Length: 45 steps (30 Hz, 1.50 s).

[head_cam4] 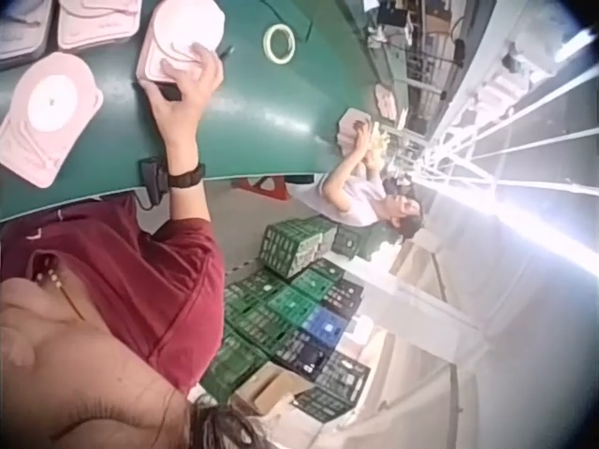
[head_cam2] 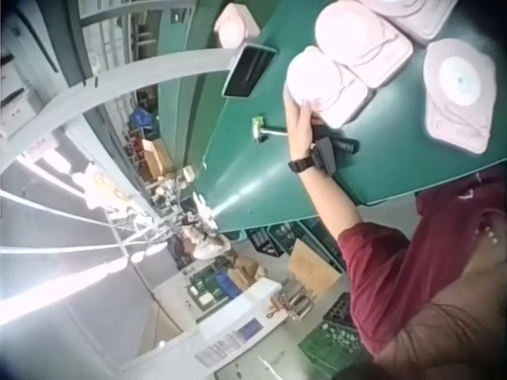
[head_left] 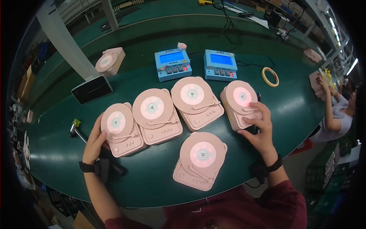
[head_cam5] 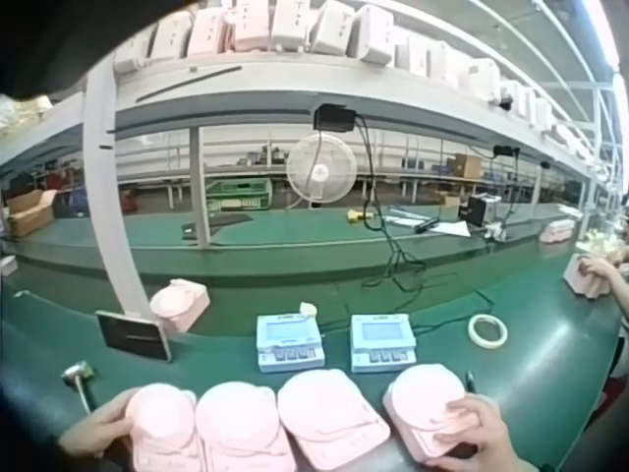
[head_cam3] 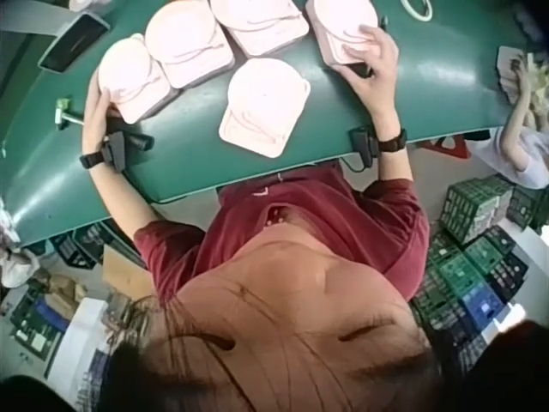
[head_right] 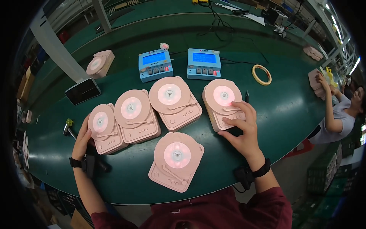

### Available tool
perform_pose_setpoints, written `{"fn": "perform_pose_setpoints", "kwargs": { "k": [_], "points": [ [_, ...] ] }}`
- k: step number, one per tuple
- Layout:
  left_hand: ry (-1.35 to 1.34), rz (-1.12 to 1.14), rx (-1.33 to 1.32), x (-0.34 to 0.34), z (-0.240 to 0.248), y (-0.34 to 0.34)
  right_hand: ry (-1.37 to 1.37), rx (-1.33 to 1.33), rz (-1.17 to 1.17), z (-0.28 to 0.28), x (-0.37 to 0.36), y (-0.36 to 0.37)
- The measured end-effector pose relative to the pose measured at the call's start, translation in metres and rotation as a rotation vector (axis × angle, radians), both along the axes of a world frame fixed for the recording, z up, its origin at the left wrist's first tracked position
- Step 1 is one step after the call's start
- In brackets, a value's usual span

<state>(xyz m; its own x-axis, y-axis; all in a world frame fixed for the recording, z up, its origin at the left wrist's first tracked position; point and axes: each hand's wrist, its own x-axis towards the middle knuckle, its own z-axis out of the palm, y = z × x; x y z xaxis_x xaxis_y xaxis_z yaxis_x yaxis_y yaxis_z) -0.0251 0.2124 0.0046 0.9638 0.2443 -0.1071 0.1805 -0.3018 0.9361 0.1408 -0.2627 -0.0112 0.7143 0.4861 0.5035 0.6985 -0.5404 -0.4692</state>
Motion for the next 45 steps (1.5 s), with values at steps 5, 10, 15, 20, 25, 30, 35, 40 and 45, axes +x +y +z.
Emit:
{"fn": "perform_pose_setpoints", "kwargs": {
  "k": [5, 10, 15, 20, 25, 30, 35, 40, 45],
  "points": [
    [-0.005, 0.072, 0.032, -0.012, 0.003, -0.003, -0.127, 0.055, -0.003, -0.001, -0.003, 0.014],
    [0.073, 0.033, -0.050, -0.002, 0.011, -0.007, -0.155, 0.099, -0.032, -0.003, -0.005, 0.016],
    [0.088, 0.108, 0.142, -0.005, 0.036, -0.003, -0.100, 0.141, 0.042, -0.005, 0.006, 0.011],
    [-0.090, 0.029, 0.671, 0.058, 0.096, -0.019, -0.022, 0.222, 0.074, 0.010, 0.023, -0.007],
    [0.137, 0.025, 1.079, 0.167, 0.109, -0.023, 0.205, 0.419, 0.123, 0.020, 0.043, -0.019],
    [0.502, 0.044, 1.092, 0.272, 0.076, -0.010, 0.404, 0.709, 0.130, 0.007, 0.059, -0.044],
    [0.649, -0.013, 1.065, 0.310, 0.059, -0.015, 0.639, 0.981, 0.162, -0.008, 0.072, -0.073],
    [0.527, 0.122, 1.197, 0.297, 0.073, -0.014, 0.876, 1.234, 0.144, -0.014, 0.077, -0.086],
    [-0.094, -0.016, 1.250, 0.192, 0.111, -0.035, 0.937, 1.321, 0.183, -0.013, 0.079, -0.098]
  ]
}}
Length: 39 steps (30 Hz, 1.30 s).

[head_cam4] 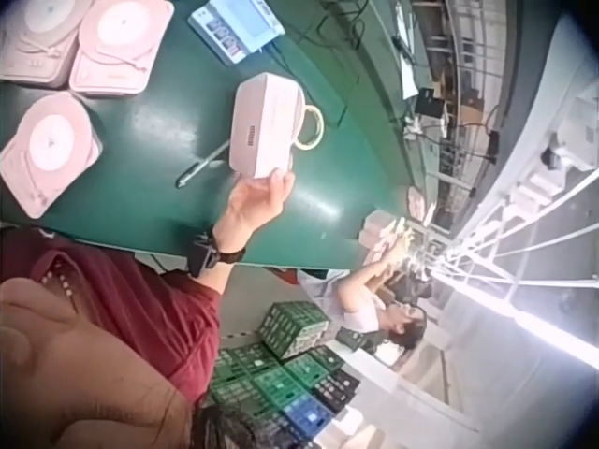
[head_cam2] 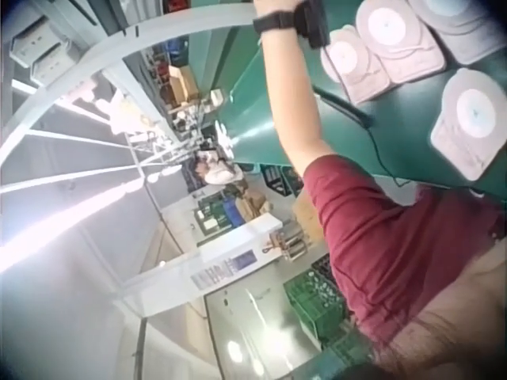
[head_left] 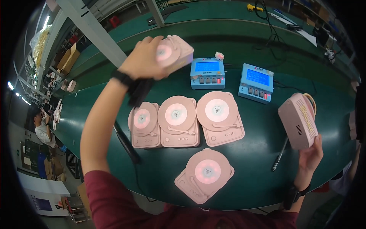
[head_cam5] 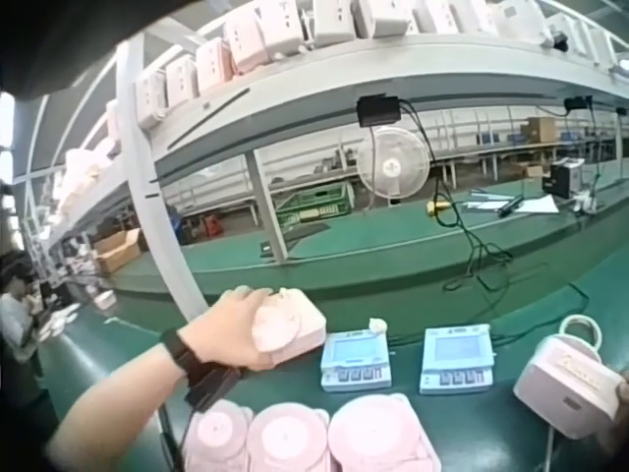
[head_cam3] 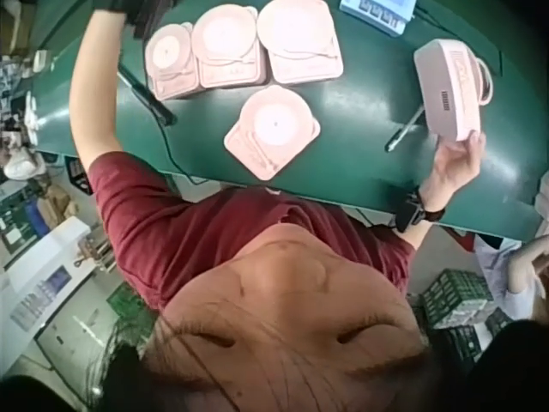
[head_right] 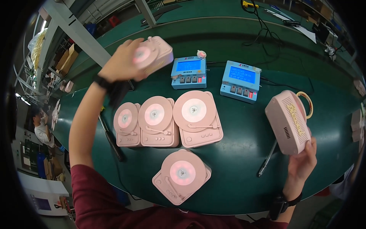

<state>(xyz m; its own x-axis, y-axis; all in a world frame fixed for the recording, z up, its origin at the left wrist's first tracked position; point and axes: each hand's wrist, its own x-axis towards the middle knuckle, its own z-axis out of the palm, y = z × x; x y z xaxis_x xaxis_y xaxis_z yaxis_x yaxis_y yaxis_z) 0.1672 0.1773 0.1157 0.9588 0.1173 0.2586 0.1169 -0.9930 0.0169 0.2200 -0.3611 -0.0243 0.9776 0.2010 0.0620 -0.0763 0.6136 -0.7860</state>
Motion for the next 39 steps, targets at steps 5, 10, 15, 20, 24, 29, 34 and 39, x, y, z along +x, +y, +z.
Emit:
{"fn": "perform_pose_setpoints", "kwargs": {
  "k": [5, 10, 15, 20, 24, 29, 34, 39],
  "points": [
    [0.120, -0.383, 0.103, -0.123, 0.055, -0.064, -0.064, -0.013, -0.068, 0.000, 0.006, -0.016],
    [0.481, -0.469, 0.160, -0.189, 0.051, -0.093, -0.058, -0.003, -0.104, -0.009, 0.024, -0.042],
    [0.550, -0.733, 0.137, -0.205, 0.008, -0.090, -0.012, -0.031, -0.153, -0.018, 0.047, -0.064],
    [0.584, -0.946, 0.052, -0.178, -0.018, -0.096, 0.054, -0.055, -0.339, -0.023, 0.057, -0.079],
    [0.418, -1.010, 0.094, -0.164, -0.035, -0.101, 0.080, -0.062, -0.438, -0.025, 0.064, -0.092],
    [0.309, -0.843, -0.086, -0.159, -0.020, -0.096, 0.113, -0.080, -0.553, -0.025, 0.060, -0.110],
    [0.210, -0.713, -0.292, -0.161, -0.035, -0.101, 0.085, -0.085, -0.542, -0.031, 0.070, -0.117],
    [0.143, -0.671, -0.314, -0.158, -0.051, -0.107, 0.132, -0.102, -0.593, -0.028, 0.067, -0.119]
  ]
}}
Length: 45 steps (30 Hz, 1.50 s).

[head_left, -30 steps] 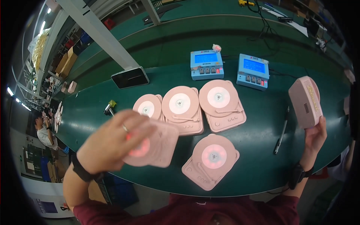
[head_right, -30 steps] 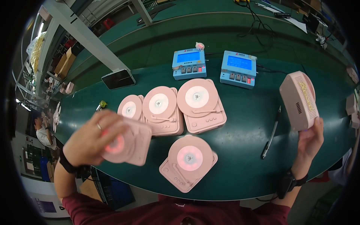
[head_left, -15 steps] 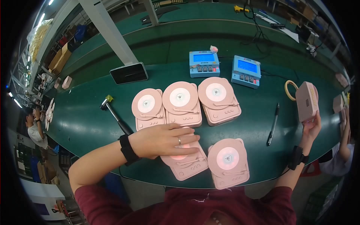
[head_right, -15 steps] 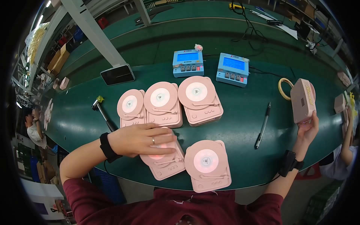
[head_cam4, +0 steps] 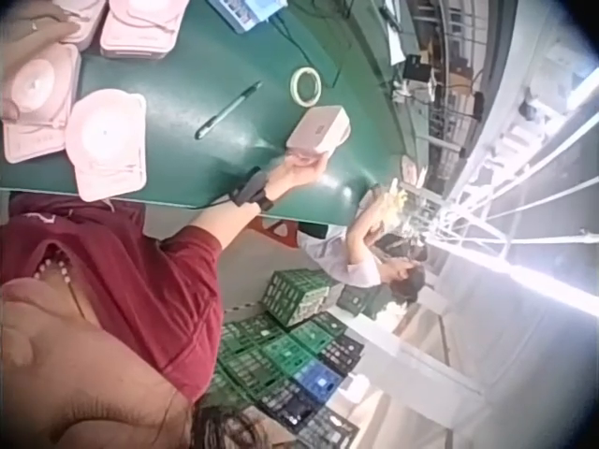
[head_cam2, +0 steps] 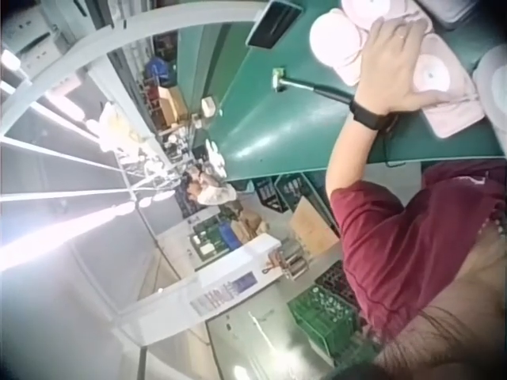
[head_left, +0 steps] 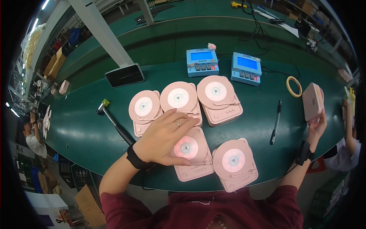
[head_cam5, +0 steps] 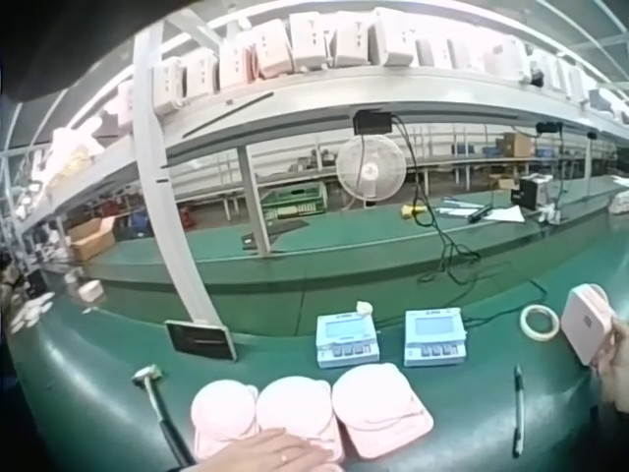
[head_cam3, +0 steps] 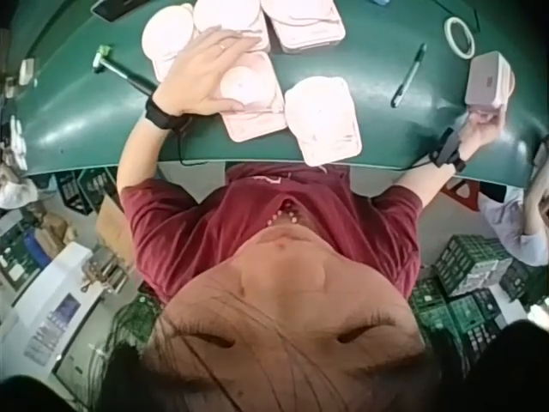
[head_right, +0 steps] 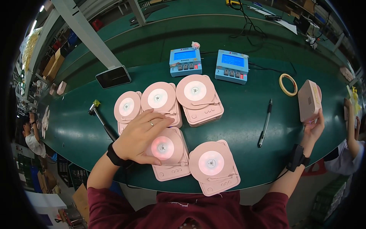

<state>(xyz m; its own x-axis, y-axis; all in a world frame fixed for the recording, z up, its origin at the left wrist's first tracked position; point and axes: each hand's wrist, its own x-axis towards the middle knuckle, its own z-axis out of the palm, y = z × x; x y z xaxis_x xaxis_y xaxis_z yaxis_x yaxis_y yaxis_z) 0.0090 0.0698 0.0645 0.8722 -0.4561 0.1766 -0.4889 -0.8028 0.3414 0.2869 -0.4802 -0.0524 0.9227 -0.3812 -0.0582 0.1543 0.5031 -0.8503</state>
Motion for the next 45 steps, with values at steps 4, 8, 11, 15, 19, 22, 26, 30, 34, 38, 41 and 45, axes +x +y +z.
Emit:
{"fn": "perform_pose_setpoints", "kwargs": {
  "k": [4, 8, 11, 15, 19, 22, 26, 30, 34, 38, 41, 45],
  "points": [
    [-0.041, 0.030, 0.006, 0.001, -0.002, 0.003, 0.027, 0.014, -0.061, 0.003, -0.001, 0.006],
    [-0.037, 0.090, -0.078, -0.008, -0.014, 0.006, 0.047, -0.009, -0.025, 0.007, -0.005, 0.001],
    [-0.038, 0.109, -0.098, -0.009, -0.015, 0.007, 0.049, -0.027, 0.028, 0.003, -0.003, -0.004],
    [-0.072, 0.095, -0.040, -0.010, -0.013, 0.008, 0.038, -0.045, 0.044, 0.003, -0.003, -0.004],
    [-0.070, 0.073, 0.009, -0.007, -0.009, 0.009, -0.027, -0.006, -0.084, -0.001, -0.015, -0.026],
    [-0.052, 0.163, 0.057, -0.012, -0.014, 0.007, -0.050, 0.031, -0.075, -0.012, -0.007, -0.007],
    [0.024, 0.215, -0.087, -0.017, -0.016, 0.008, -0.105, 0.089, -0.110, 0.025, -0.019, 0.045],
    [0.073, 0.281, -0.185, -0.006, -0.022, 0.004, -0.084, 0.049, -0.266, 0.039, -0.016, 0.027],
    [0.029, 0.299, -0.130, -0.023, -0.016, 0.010, -0.204, 0.027, -0.232, 0.011, 0.029, -0.010],
    [0.000, 0.122, -0.153, -0.014, -0.017, 0.016, -0.276, -0.791, -0.547, 0.005, 0.038, -0.071],
    [-0.126, 0.109, -0.130, -0.014, -0.015, 0.015, -0.378, -0.764, -0.501, 0.066, 0.031, 0.001],
    [-0.352, 0.264, -0.324, -0.022, -0.017, 0.055, -0.755, -1.272, 0.364, 0.145, -0.089, 0.234]
  ]
}}
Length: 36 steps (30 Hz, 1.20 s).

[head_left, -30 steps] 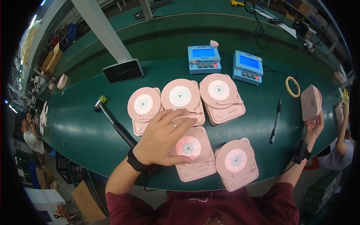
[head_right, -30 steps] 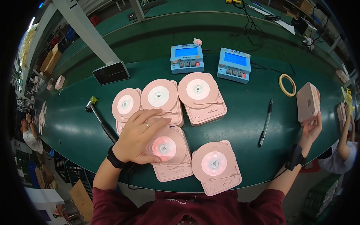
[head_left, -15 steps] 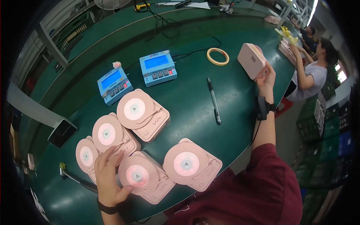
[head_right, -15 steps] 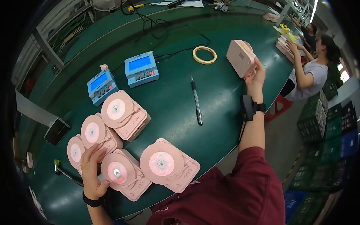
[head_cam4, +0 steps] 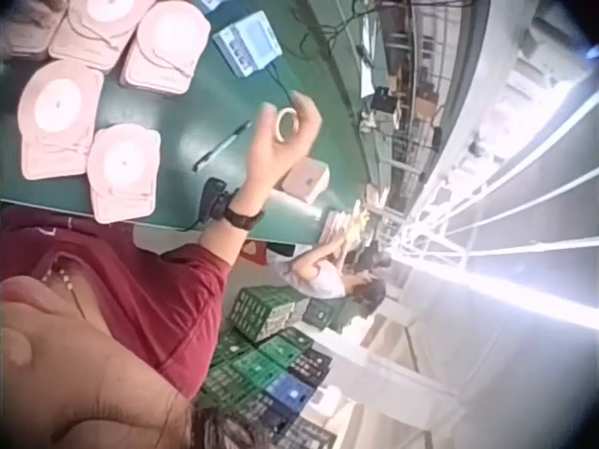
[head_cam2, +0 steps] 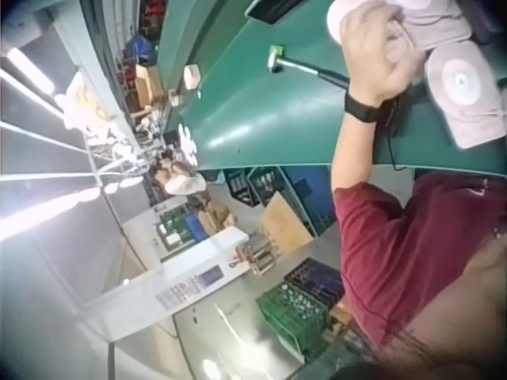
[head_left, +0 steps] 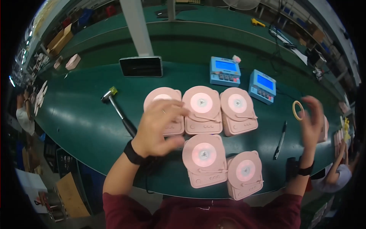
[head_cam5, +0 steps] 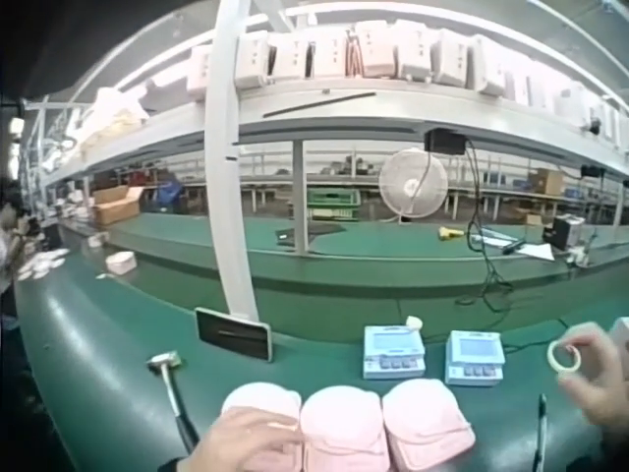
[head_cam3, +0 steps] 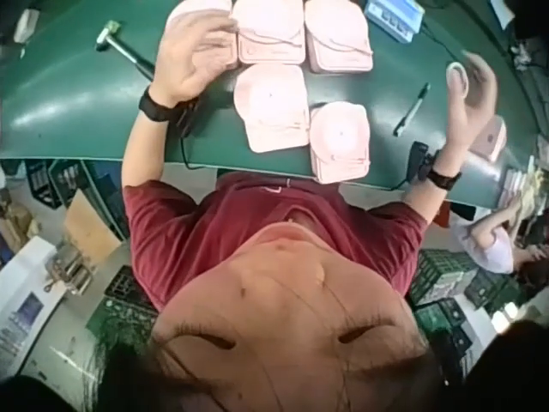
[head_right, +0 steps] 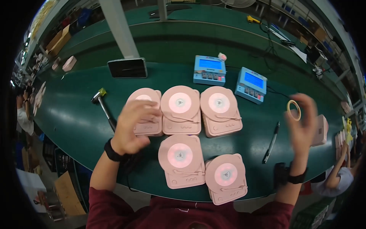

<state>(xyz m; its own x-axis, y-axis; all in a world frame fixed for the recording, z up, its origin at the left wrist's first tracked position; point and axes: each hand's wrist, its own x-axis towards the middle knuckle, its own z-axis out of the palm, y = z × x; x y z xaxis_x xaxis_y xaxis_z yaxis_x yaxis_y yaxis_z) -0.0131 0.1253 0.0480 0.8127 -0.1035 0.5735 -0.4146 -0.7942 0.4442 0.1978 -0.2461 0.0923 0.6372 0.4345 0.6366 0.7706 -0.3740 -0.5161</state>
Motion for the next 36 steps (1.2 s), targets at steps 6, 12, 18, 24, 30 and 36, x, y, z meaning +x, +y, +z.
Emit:
{"fn": "perform_pose_setpoints", "kwargs": {
  "k": [6, 12, 18, 24, 30, 36],
  "points": [
    [-0.159, 0.332, -0.504, 0.007, -0.015, 0.034, -0.108, -0.489, 0.686, -0.013, -0.046, 0.144],
    [-0.186, 0.461, -0.640, 0.013, -0.036, 0.054, -0.043, -0.595, 0.854, -0.037, -0.059, 0.176],
    [-0.147, 0.463, -0.638, 0.012, -0.040, 0.055, -0.099, -0.624, 0.804, -0.036, -0.070, 0.181],
    [-0.152, 0.445, -0.609, 0.016, -0.042, 0.054, -0.167, -0.691, 0.750, -0.031, -0.074, 0.179],
    [-0.159, 0.447, -0.561, 0.016, -0.041, 0.054, -0.200, -0.723, 0.649, -0.031, -0.083, 0.170],
    [-0.145, 0.461, -0.546, 0.016, -0.039, 0.052, -0.195, -0.712, 0.610, -0.032, -0.086, 0.165]
  ]
}}
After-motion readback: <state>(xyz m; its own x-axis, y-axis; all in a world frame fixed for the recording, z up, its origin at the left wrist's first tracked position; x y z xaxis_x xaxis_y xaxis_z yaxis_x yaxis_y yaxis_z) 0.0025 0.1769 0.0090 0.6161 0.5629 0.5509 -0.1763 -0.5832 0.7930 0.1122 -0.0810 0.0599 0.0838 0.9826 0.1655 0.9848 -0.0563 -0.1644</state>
